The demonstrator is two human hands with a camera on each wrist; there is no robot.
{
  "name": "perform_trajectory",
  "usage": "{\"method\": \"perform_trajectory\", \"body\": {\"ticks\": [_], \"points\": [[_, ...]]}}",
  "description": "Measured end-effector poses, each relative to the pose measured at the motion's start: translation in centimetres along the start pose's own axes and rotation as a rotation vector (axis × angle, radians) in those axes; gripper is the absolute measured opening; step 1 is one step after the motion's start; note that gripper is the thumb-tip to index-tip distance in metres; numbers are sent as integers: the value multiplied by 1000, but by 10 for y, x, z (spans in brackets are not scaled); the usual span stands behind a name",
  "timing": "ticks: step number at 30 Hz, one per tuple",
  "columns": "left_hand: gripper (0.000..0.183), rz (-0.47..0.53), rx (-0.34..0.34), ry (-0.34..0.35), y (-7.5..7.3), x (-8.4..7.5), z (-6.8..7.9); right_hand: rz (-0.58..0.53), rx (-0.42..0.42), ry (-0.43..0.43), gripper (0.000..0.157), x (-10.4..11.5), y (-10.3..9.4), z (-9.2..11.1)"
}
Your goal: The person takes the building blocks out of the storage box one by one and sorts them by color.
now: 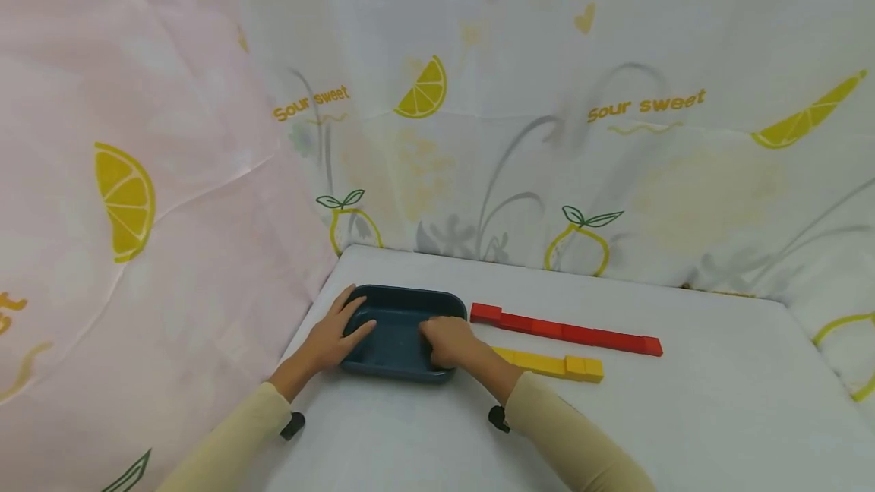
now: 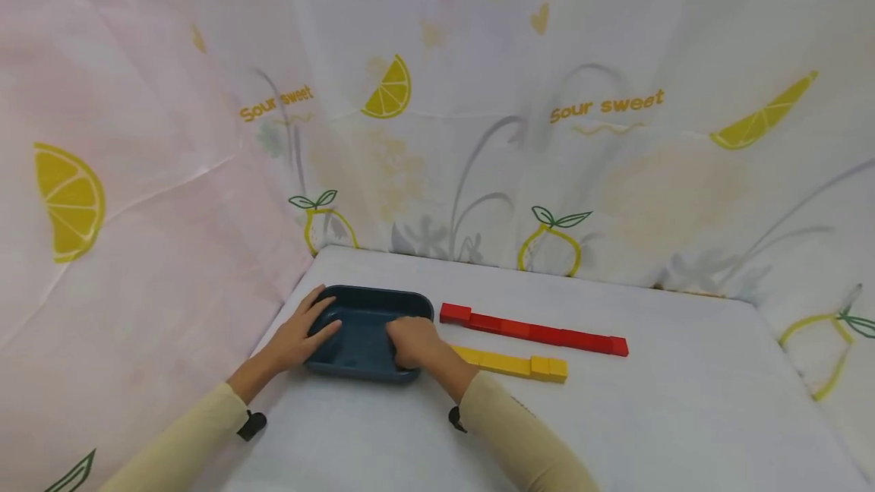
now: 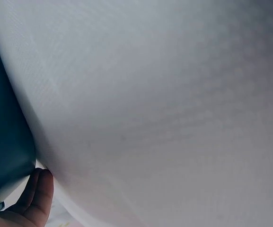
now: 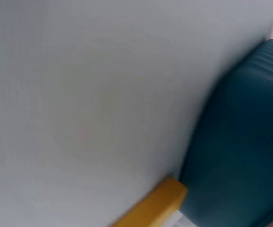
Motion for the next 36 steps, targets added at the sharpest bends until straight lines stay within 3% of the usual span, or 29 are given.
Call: {"method": "perform_trajectory", "body": {"ticks": [4, 8, 12, 17, 23, 28, 32, 36], "points": [[72, -2, -1, 6, 0, 0, -1, -24, -116, -39, 35, 1, -4, 2], [73, -2, -1, -2, -3, 4, -2, -117, -196, -69, 43, 2, -8, 1], [73, 5, -9, -16, -6, 8, 0, -170, -205, -97, 36, 4, -8, -2], [74, 8, -5, 10, -3, 5, -2, -163, -247, -72, 30, 0, -7, 2], [75, 11, 5, 1, 0, 2, -5, -230, -427, -157, 34, -3, -13, 11], [77, 2, -14, 3, -3, 1, -8, -362, -577, -188, 38, -5, -23, 18], [79, -16, -5, 6, 1, 3, -7, -436, -627, -191, 38, 3, -36, 30], [79, -13, -4, 3, 4, 6, -5, -467, -620, -209, 40, 12, -51, 49]]}}
Point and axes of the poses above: each hand's wrist, its own z-axis away from the middle knuckle, its own y-axis out of the palm, x = y × z, the point moved 6 cm from there along -z, towards the middle knuckle, and after that the axes turned 15 degrees about -y, right-handed, at the moved point
